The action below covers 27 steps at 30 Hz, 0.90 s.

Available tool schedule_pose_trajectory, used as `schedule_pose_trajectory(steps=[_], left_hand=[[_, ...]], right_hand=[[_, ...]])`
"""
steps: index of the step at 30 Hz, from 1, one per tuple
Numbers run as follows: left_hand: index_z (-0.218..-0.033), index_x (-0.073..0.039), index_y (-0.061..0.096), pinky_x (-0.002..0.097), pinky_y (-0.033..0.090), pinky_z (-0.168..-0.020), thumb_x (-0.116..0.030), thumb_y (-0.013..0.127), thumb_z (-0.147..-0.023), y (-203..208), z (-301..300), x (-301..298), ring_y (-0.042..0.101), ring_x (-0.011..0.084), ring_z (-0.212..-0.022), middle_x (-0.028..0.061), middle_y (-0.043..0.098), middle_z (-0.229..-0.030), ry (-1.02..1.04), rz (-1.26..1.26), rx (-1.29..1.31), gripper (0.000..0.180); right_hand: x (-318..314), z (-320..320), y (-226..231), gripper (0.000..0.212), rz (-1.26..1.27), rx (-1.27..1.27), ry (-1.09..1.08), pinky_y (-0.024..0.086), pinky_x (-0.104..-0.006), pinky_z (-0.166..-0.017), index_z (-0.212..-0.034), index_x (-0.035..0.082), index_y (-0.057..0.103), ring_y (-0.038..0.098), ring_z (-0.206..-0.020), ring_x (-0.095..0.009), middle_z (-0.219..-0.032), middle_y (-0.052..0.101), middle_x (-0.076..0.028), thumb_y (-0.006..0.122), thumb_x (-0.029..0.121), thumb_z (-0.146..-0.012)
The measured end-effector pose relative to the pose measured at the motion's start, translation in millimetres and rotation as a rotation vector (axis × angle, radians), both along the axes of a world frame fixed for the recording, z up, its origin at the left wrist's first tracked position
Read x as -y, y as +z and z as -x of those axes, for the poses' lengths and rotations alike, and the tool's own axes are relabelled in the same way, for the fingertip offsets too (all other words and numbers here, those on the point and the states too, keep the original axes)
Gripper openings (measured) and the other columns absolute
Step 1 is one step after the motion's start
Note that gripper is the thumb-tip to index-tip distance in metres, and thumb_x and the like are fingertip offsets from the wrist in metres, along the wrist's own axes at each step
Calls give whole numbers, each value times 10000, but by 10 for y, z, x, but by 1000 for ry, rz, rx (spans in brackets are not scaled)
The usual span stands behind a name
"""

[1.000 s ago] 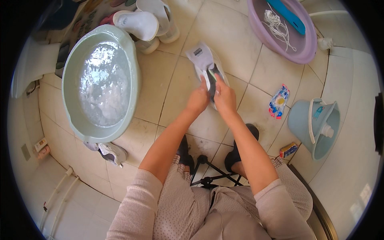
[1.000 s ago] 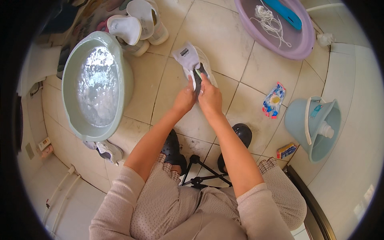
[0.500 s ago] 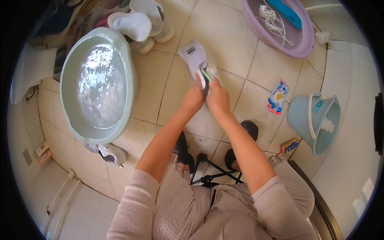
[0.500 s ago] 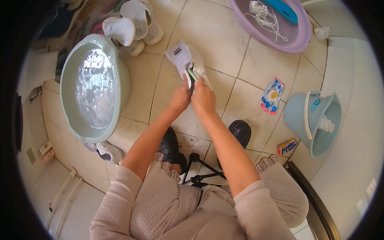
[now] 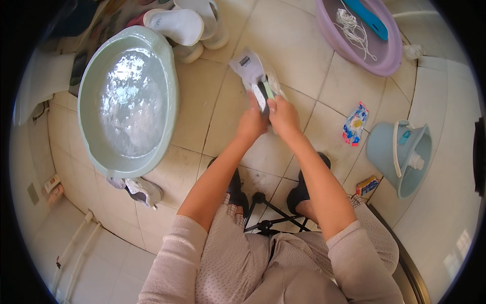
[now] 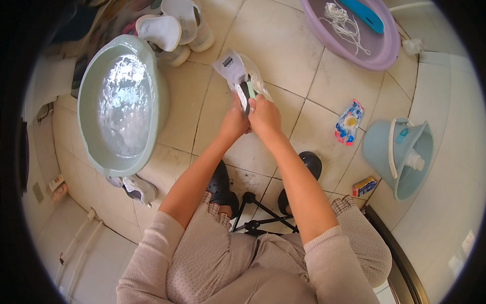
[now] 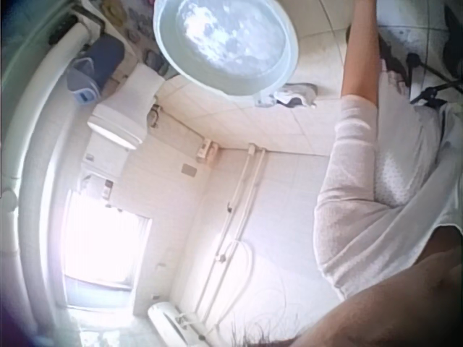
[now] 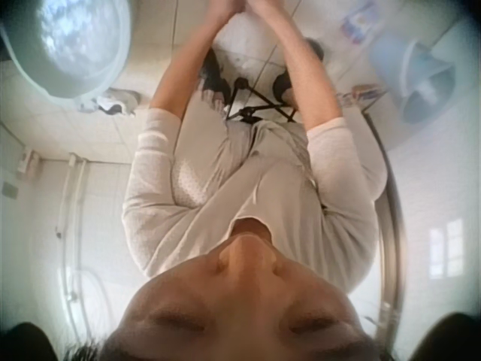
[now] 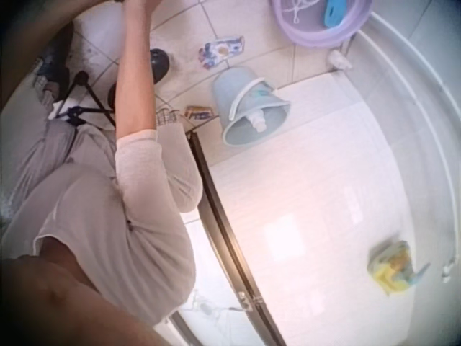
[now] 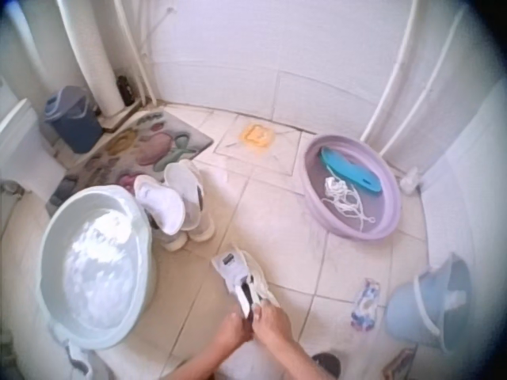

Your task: The person sits on the floor and scrubs a white sneaker with a green brush, applying soap from a colorful packet. They repeatedly scrub the shoe's upper, sole, and interior, then rinse the brush in a nearby basin of water.

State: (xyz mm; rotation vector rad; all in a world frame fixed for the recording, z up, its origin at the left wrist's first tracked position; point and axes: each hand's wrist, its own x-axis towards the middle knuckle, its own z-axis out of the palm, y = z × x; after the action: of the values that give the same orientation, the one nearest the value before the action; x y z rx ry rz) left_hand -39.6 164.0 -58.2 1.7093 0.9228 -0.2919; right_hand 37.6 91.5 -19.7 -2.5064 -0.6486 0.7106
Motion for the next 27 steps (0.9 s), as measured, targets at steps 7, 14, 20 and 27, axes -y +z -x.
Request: schedule_pose_trajectory(steps=[7,14,20,27], left_hand=[[-1428,-95,177,373,531,-574,2,512,-754,-385,133,19,638,290,-561,233,631,-839,338,120,61,758],[-1384,-141,331,413,502,-695,-63,518,-772,-191,75,111,638,344,-748,229,625,-926,127,-41,5,644],[-1350,-131,392,429,478,-745,-40,535,-759,-336,243,77,603,357,-870,217,621,-956,342,-112,120,615],[-1321,-101,424,441,474,-728,-29,540,-740,-38,76,184,588,381,-846,216,609,-965,126,-249,143,597]], right_hand=[[710,506,41,226,-83,-486,-534,430,-366,-567,-800,-2,564,547,-595,-230,-638,573,-94,505,200,-881],[511,-98,-40,324,-22,-121,-164,413,-383,-573,-766,10,566,535,-582,-254,-621,546,-140,459,283,-905],[890,632,566,359,-29,-993,-726,266,-264,-360,-674,84,507,374,-394,-90,-519,425,25,449,330,-929],[834,-117,-12,377,11,-260,-211,343,-323,-460,-665,54,510,434,-483,-148,-537,462,-27,441,323,-919]])
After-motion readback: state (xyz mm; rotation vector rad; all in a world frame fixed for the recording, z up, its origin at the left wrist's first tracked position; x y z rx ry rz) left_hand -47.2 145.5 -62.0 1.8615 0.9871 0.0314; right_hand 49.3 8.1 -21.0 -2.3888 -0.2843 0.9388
